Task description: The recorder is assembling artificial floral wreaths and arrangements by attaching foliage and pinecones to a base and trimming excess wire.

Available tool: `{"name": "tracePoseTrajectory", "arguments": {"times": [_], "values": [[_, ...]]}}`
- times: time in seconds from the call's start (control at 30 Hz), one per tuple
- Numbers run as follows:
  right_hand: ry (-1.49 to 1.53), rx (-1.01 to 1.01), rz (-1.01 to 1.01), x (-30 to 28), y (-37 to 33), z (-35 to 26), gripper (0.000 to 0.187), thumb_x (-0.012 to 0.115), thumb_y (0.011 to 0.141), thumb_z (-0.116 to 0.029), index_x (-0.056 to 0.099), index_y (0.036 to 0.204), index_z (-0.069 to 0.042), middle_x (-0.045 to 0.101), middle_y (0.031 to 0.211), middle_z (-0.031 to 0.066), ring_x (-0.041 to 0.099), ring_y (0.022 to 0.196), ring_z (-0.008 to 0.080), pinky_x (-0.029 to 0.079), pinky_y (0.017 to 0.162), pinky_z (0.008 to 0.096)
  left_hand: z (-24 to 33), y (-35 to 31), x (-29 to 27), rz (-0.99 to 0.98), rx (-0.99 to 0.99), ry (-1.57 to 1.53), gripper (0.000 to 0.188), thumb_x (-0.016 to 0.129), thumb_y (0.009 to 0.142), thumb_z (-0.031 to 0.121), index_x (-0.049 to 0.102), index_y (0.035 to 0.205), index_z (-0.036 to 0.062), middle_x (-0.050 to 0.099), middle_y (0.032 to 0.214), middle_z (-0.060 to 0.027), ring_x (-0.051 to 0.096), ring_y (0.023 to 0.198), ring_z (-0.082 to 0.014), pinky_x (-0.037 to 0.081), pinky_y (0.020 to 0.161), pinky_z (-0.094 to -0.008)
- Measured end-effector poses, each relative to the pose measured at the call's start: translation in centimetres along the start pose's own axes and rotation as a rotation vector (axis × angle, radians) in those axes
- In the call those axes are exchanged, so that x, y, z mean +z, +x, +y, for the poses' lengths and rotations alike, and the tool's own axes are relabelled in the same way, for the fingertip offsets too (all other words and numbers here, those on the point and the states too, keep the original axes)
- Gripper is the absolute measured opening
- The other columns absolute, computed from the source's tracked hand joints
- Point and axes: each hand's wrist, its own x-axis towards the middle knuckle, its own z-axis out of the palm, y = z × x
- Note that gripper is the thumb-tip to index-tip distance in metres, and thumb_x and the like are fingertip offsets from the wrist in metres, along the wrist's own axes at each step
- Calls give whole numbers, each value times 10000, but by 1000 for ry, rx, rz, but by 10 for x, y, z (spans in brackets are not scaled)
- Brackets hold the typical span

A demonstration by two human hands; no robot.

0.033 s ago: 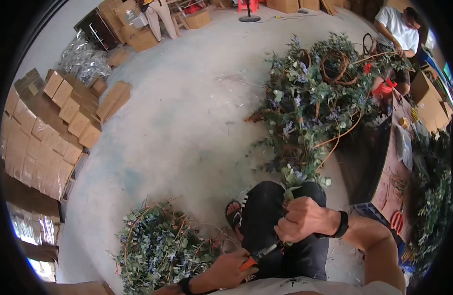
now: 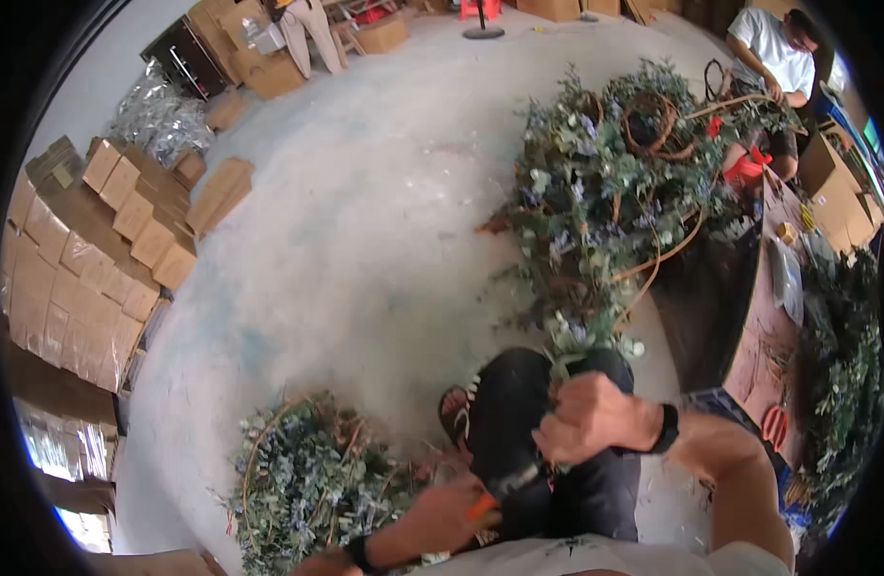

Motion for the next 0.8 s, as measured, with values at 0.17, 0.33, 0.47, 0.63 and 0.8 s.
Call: {"name": "tracePoseTrajectory", "arguments": {"times": [0.17,0.33,0.47,0.63,0.8], "values": [[111,70,-157,-23,2,0,418,785,844,-453,654,977,-79,639,802,84,644,703,283,541,632,396,14,19,-62,-146,-103,137,277,746,882,312,705,966,51,653,1089,-195,665,940,-405,537,817,-489],[248,480,-161,-14,-48,-28,563,716,961,-369,545,1368,-20,678,1164,209,674,1029,430,570,849,483,20,39,-84,-21,-58,158,281,779,875,271,694,935,10,630,934,-144,648,819,-386,525,725,-437],[232,606,-130,-10,-56,-49,501,677,1001,-263,507,1405,-18,658,1169,225,662,1031,448,560,855,491,28,38,-86,-43,-79,350,256,777,873,243,677,906,10,628,979,-121,635,820,-384,510,721,-462],[114,627,-109,-4,-54,-62,447,689,993,-206,523,1365,-22,660,1106,212,666,965,430,553,801,500,25,46,-90,25,-31,483,267,774,865,229,659,885,-11,625,1016,-116,622,837,-381,504,738,-472],[-69,647,27,5,-54,-66,393,726,942,-154,567,1279,-26,677,1010,184,676,865,389,554,718,489,2,50,-57,428,-4,428,220,742,908,184,690,953,-25,652,1072,-141,647,923,-368,519,798,-419]]}}
